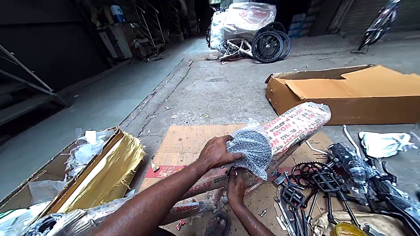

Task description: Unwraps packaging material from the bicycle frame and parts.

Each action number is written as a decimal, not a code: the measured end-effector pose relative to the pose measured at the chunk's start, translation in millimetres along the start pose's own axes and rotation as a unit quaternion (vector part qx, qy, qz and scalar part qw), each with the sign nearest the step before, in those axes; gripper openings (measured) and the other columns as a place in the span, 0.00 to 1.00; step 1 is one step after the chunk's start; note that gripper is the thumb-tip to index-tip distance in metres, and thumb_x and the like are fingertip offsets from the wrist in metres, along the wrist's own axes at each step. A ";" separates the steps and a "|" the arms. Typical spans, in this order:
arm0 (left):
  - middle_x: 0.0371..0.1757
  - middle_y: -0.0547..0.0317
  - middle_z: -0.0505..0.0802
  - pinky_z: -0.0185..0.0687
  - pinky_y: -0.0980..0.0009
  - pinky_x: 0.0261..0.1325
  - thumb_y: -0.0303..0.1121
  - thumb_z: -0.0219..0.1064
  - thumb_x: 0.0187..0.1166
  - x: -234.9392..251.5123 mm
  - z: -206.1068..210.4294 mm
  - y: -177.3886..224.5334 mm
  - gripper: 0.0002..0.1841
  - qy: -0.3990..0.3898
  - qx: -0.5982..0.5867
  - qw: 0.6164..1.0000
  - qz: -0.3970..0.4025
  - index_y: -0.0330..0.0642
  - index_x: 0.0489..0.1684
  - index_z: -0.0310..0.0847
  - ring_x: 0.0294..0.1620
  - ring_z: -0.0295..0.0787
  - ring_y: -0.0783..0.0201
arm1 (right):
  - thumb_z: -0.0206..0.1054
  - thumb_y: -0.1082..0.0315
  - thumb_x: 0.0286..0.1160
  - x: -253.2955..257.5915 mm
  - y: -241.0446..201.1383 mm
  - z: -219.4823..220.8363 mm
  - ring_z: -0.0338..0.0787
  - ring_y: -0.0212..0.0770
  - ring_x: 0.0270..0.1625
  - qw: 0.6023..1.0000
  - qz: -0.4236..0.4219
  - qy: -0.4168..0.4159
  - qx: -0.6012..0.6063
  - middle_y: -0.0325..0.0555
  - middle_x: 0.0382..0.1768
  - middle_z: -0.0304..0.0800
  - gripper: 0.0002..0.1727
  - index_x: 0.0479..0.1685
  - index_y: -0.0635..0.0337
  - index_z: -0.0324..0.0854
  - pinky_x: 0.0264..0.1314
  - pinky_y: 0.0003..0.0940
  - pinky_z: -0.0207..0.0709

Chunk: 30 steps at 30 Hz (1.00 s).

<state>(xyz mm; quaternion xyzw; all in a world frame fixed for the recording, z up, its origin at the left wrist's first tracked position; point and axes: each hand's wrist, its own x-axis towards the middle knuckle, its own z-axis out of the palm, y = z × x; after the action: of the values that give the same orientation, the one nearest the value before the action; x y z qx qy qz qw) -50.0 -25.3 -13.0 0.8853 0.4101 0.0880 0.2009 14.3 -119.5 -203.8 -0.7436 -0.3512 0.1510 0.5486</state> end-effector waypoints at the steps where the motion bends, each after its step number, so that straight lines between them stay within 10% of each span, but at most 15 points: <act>1: 0.45 0.59 0.96 0.87 0.48 0.55 0.73 0.72 0.60 -1.1 -0.2 1.1 0.39 -0.002 0.000 1.000 -0.004 0.63 0.70 0.84 0.49 0.93 0.58 | 0.50 0.57 0.92 -3.4 -11.8 -0.6 0.86 0.59 0.71 0.996 0.066 -0.019 0.058 0.65 0.65 0.87 0.27 0.78 0.68 0.73 0.75 0.62 0.75; 3: 0.43 0.57 0.95 0.87 0.46 0.52 0.71 0.73 0.61 -4.6 0.5 4.6 0.37 0.006 -0.007 1.000 0.001 0.61 0.68 0.85 0.47 0.93 0.56 | 0.50 0.57 0.95 -7.7 -56.1 -1.3 0.85 0.41 0.62 0.921 0.277 0.022 0.272 0.53 0.60 0.86 0.23 0.74 0.63 0.77 0.69 0.43 0.77; 5: 0.41 0.56 0.95 0.87 0.45 0.50 0.70 0.75 0.61 -8.9 1.8 6.8 0.37 0.014 -0.016 1.000 0.008 0.60 0.67 0.86 0.44 0.93 0.55 | 0.45 0.50 0.95 3.5 -96.6 -11.3 0.62 0.33 0.17 0.779 0.448 0.054 0.436 0.36 0.20 0.59 0.18 0.36 0.50 0.65 0.18 0.32 0.63; 7: 0.41 0.58 0.95 0.88 0.47 0.50 0.71 0.75 0.60 -12.0 1.6 10.5 0.37 0.003 -0.019 1.000 0.005 0.62 0.68 0.85 0.44 0.93 0.57 | 0.44 0.48 0.94 6.3 -98.8 -28.6 0.56 0.34 0.08 0.676 0.496 0.014 0.544 0.33 0.09 0.52 0.23 0.26 0.47 0.60 0.10 0.33 0.63; 9: 0.42 0.57 0.96 0.88 0.47 0.51 0.71 0.75 0.61 -9.2 -0.8 10.8 0.37 -0.007 -0.021 1.000 0.007 0.61 0.69 0.84 0.45 0.94 0.56 | 0.42 0.48 0.95 4.9 -89.7 -32.9 0.62 0.35 0.08 0.656 0.472 -0.014 0.589 0.33 0.11 0.57 0.21 0.32 0.49 0.63 0.13 0.34 0.70; 13: 0.46 0.58 0.96 0.86 0.47 0.54 0.71 0.73 0.61 -6.6 -3.4 -2.3 0.37 -0.011 -0.016 1.000 0.002 0.63 0.69 0.84 0.49 0.93 0.57 | 0.38 0.50 0.98 -19.7 -59.9 -11.5 0.71 0.34 0.14 0.780 0.366 -0.026 0.506 0.36 0.17 0.66 0.22 0.44 0.55 0.68 0.22 0.32 0.78; 17: 0.43 0.62 0.95 0.87 0.47 0.52 0.73 0.72 0.60 -3.3 0.1 -6.8 0.37 -0.001 -0.019 1.000 0.005 0.65 0.67 0.85 0.47 0.93 0.60 | 0.47 0.57 0.94 -11.6 0.8 -13.1 0.91 0.46 0.54 0.992 0.037 -0.073 0.093 0.55 0.51 0.90 0.25 0.74 0.66 0.76 0.62 0.50 0.83; 21: 0.43 0.62 0.95 0.87 0.49 0.52 0.74 0.72 0.59 -4.0 -2.2 -7.6 0.37 -0.002 -0.018 1.000 0.002 0.64 0.66 0.86 0.47 0.93 0.60 | 0.50 0.57 0.91 1.5 14.7 -17.7 0.93 0.57 0.57 0.991 -0.097 -0.051 -0.079 0.59 0.50 0.94 0.24 0.65 0.67 0.83 0.65 0.60 0.83; 30: 0.44 0.58 0.96 0.87 0.48 0.53 0.72 0.74 0.59 -1.2 -9.3 0.4 0.39 -0.006 -0.025 1.000 0.003 0.61 0.69 0.85 0.48 0.93 0.58 | 0.50 0.57 0.92 -3.9 -3.8 -3.0 0.92 0.54 0.58 1.000 -0.012 -0.008 0.014 0.61 0.55 0.91 0.27 0.77 0.69 0.75 0.66 0.58 0.82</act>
<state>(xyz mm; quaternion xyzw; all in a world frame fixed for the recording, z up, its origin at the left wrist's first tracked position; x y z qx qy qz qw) -53.5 -23.8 -4.4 0.8817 0.4041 0.0931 0.2252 12.1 -123.7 -199.9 -0.7305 -0.3623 0.1546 0.5579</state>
